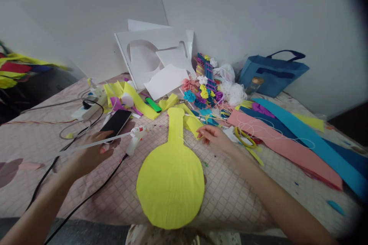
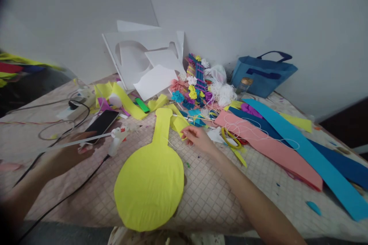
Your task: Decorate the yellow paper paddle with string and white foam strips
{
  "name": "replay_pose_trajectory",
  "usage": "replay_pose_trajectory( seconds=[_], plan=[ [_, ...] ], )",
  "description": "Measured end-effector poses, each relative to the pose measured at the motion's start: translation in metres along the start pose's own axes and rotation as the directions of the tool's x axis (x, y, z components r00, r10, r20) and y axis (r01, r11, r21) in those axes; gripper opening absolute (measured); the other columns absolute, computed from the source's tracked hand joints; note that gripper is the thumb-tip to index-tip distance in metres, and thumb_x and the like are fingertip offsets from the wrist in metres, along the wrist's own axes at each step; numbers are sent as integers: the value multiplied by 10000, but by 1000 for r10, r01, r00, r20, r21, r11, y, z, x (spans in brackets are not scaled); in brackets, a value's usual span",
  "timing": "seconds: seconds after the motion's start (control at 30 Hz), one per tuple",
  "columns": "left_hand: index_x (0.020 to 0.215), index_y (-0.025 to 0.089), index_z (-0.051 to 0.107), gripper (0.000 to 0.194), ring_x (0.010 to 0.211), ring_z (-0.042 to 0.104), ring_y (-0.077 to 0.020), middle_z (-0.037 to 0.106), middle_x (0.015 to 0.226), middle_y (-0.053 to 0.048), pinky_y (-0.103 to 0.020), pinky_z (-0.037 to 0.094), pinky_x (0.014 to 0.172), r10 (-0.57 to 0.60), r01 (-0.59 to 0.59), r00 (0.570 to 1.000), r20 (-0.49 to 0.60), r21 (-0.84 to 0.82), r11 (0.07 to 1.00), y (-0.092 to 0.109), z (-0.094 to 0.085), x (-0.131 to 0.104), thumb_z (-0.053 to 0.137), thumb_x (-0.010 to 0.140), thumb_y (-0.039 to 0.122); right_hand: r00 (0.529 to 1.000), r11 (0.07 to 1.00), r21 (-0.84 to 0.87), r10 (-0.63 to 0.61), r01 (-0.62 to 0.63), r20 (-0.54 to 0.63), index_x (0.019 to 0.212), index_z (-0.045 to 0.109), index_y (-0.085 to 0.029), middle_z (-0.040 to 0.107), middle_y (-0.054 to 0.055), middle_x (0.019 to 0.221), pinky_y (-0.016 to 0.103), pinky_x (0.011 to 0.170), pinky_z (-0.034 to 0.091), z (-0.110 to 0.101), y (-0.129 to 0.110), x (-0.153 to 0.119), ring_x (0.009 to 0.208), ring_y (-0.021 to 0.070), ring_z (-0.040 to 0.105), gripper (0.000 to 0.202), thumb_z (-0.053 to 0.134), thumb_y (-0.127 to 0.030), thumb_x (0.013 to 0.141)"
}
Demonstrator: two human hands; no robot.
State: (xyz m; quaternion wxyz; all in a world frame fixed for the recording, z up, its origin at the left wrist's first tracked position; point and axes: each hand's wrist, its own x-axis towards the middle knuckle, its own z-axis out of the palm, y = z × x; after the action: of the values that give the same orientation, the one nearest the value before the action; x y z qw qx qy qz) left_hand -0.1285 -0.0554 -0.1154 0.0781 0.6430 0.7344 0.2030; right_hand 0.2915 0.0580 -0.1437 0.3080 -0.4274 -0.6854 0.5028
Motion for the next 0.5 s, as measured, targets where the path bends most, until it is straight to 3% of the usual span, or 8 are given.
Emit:
replay_pose_trajectory(
  seconds=[0.07,0.17,0.3,0.5],
  plan=[
    [1184,186,578,575,705,550,-180,628,927,-45,-294,465,642,17,-11,998,60,-97,995,10,7,-16,546,707,505,996,986,-158,-47,58,72,975,626,-181,643,25,783,241,504,419,11,-3,-4,526,101,531,278,548,-419,853],
    [1203,171,572,635,610,519,-170,568,720,-6,-283,428,594,-9,10,1000,7,-128,992,31,22,-24,561,717,580,978,896,-393,-177,205,107,941,623,-184,616,46,896,267,632,452,27,-5,-5,678,129,566,152,587,-271,822],
    [1010,180,618,453,532,485,-155,500,600,29,-261,356,548,-56,56,998,-8,-32,998,51,37,-14,524,762,547,964,826,-497,-241,265,113,886,599,-188,582,54,928,291,751,459,36,-3,-3,875,175,583,96,577,-159,797],
    [892,173,589,285,579,455,-135,507,641,26,-227,338,570,-41,40,998,-50,-31,999,36,35,2,514,788,427,972,825,-514,-190,233,135,835,584,-188,553,34,905,252,692,448,36,1,-2,808,146,578,68,574,-144,784]
  ],
)
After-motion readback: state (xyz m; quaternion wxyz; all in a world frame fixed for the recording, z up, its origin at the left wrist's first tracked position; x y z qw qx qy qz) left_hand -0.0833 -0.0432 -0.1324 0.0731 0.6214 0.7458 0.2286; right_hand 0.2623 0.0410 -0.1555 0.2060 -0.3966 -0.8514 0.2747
